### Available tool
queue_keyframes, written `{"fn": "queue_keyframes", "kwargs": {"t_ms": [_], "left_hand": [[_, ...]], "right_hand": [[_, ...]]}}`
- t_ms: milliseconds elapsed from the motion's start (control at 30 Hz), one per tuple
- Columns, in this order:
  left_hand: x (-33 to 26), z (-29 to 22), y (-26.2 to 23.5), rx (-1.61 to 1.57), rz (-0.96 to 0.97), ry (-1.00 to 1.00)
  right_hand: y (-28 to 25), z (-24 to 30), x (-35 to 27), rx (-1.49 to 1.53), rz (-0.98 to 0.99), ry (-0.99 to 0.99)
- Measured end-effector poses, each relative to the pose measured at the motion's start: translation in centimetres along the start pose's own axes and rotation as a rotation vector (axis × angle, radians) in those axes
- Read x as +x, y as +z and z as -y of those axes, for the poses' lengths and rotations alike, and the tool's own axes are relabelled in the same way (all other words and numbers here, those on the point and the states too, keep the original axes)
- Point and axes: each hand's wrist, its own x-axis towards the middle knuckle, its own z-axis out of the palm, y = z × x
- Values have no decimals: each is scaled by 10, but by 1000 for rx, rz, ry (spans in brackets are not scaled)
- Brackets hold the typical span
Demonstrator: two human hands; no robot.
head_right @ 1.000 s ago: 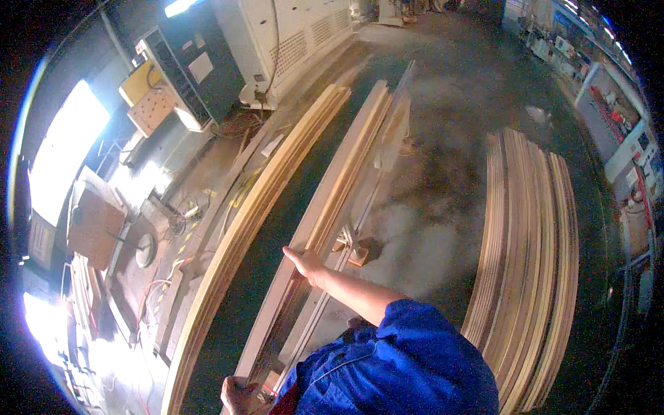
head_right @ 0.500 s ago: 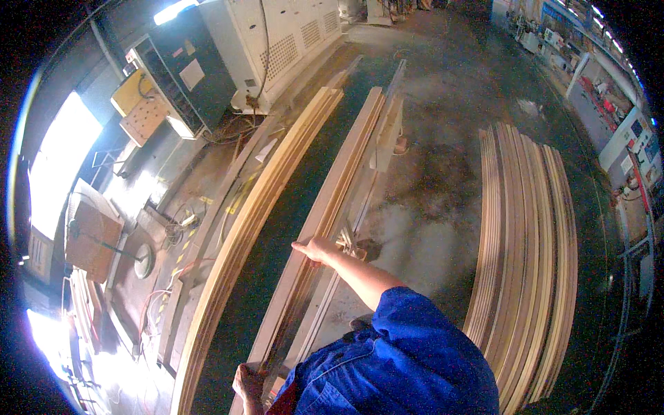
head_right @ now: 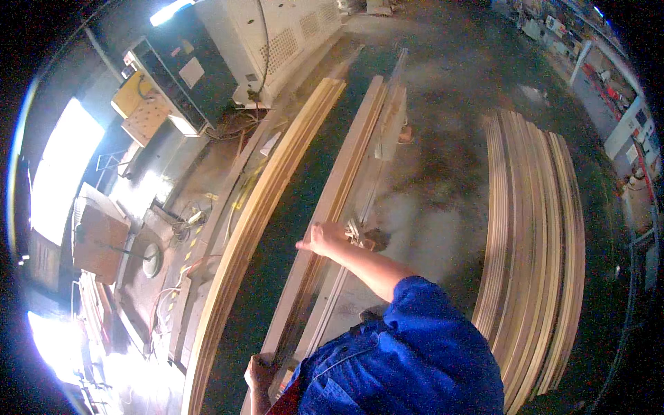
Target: The person moves a wooden plank onto a stack and then uses pliers and a hand tool to adjust a metal component on a small wooden block at a workstation.
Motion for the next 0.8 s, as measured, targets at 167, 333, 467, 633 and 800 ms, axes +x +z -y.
{"fn": "queue_keyframes", "kwargs": {"t_ms": [167, 333, 467, 633, 800], "left_hand": [[0, -1, -1, -63, 34, -35], [-4, 11, 5, -21, 0, -54], [-14, 21, 5, -150, 10, -54], [-16, 17, 11, -14, -67, -64], [-53, 37, 26, -910, 149, -669]], "right_hand": [[15, -8, 12, -451, -78, -597], [41, -6, 51, -539, 51, -692], [46, -9, 43, -529, -32, -829], [58, -12, 48, -383, -70, -833], [78, 50, 59, -229, 145, -1054]]}}
